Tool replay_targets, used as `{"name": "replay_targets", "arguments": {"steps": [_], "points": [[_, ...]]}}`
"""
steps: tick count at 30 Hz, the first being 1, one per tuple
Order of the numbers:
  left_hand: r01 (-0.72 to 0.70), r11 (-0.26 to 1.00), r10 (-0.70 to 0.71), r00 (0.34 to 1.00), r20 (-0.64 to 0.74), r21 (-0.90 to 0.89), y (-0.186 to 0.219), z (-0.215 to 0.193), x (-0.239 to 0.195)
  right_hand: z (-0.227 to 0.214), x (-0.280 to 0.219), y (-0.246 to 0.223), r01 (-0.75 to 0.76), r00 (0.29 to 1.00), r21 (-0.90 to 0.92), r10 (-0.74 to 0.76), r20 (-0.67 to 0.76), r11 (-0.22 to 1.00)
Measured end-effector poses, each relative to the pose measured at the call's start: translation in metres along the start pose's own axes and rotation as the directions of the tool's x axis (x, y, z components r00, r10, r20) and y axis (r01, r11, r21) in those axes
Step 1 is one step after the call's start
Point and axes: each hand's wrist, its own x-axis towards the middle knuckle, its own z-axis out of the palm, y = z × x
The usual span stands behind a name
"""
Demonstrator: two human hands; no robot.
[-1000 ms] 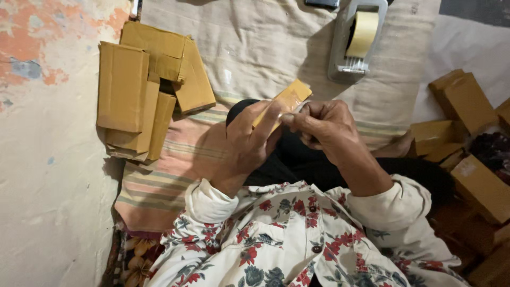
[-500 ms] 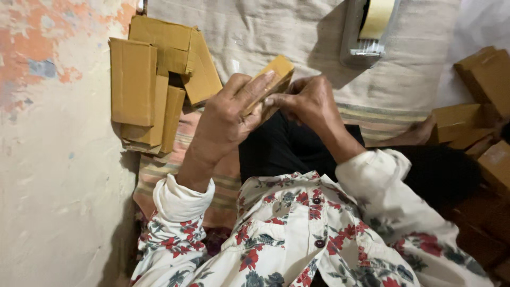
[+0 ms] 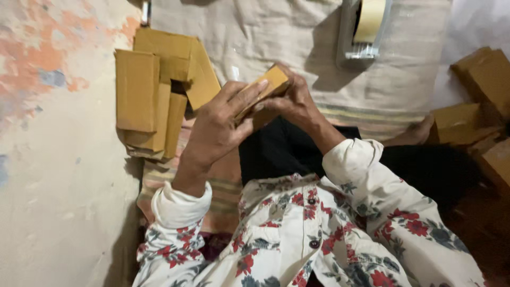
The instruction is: The person sits on a floor mat and repeatedly packs smartwatch boxes into small cardboard shipping boxes. They fold the flaps, seal the boxes with packing tape using a wall-mounted dispenser, and place the finished packages aside.
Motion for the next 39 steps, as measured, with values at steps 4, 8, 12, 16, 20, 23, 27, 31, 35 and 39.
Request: {"name": "replay_targets", "arguments": {"steps": [4, 8, 12, 16, 20, 23, 27, 31, 35, 39], "points": [[0.044, 0.916, -0.028, 0.999, -0.045, 0.399, -0.004, -0.001, 0.008, 0.007, 0.013, 0.003, 0.161, 0.986, -0.143, -0.152, 0.069, 0.977], [0.017, 0.671, 0.148, 0.977, -0.156, 0.741, -0.045, 0.030, 0.029, 0.009, 0.019, 0.007, 0.218, 0.975, -0.155, -0.208, 0.075, 0.964], [0.116, 0.813, 0.014, 0.976, -0.219, 0.570, -0.117, 0.036, 0.020, 0.012, 0.001, 0.015, -0.029, 0.994, -0.536, 0.082, 0.075, 0.843], [0.429, 0.822, -0.199, 0.832, -0.519, 0.374, -0.192, 0.047, 0.034, 0.008, -0.010, 0.030, -0.246, 0.947, -0.598, 0.059, -0.315, 0.763], [0.627, 0.749, -0.326, 0.628, -0.707, 0.213, -0.259, 0.101, 0.067, -0.028, 0.019, 0.076, -0.404, 0.814, -0.297, 0.191, -0.549, 0.865], [0.821, 0.571, -0.733, 0.501, -0.460, -0.016, -0.295, 0.145, 0.101, -0.060, 0.058, 0.119, -0.389, 0.786, -0.578, -0.069, -0.614, 0.717], [0.775, 0.628, -0.700, 0.603, -0.383, 0.071, -0.330, 0.183, 0.125, -0.094, 0.083, 0.169, -0.495, 0.787, -0.678, -0.051, -0.615, 0.544], [0.708, 0.622, -0.661, 0.704, -0.260, 0.335, -0.330, 0.201, 0.105, -0.100, 0.083, 0.198, -0.670, 0.742, -0.674, 0.249, -0.623, 0.310], [0.395, 0.780, -0.288, 0.915, -0.283, 0.485, -0.336, 0.204, 0.112, -0.098, 0.109, 0.216, -0.462, 0.881, -0.870, -0.022, -0.472, 0.173], [0.242, 0.800, -0.216, 0.970, -0.114, 0.549, -0.345, 0.226, 0.110, -0.073, 0.114, 0.239, -0.363, 0.930, -0.926, -0.013, -0.367, 0.107]]}}
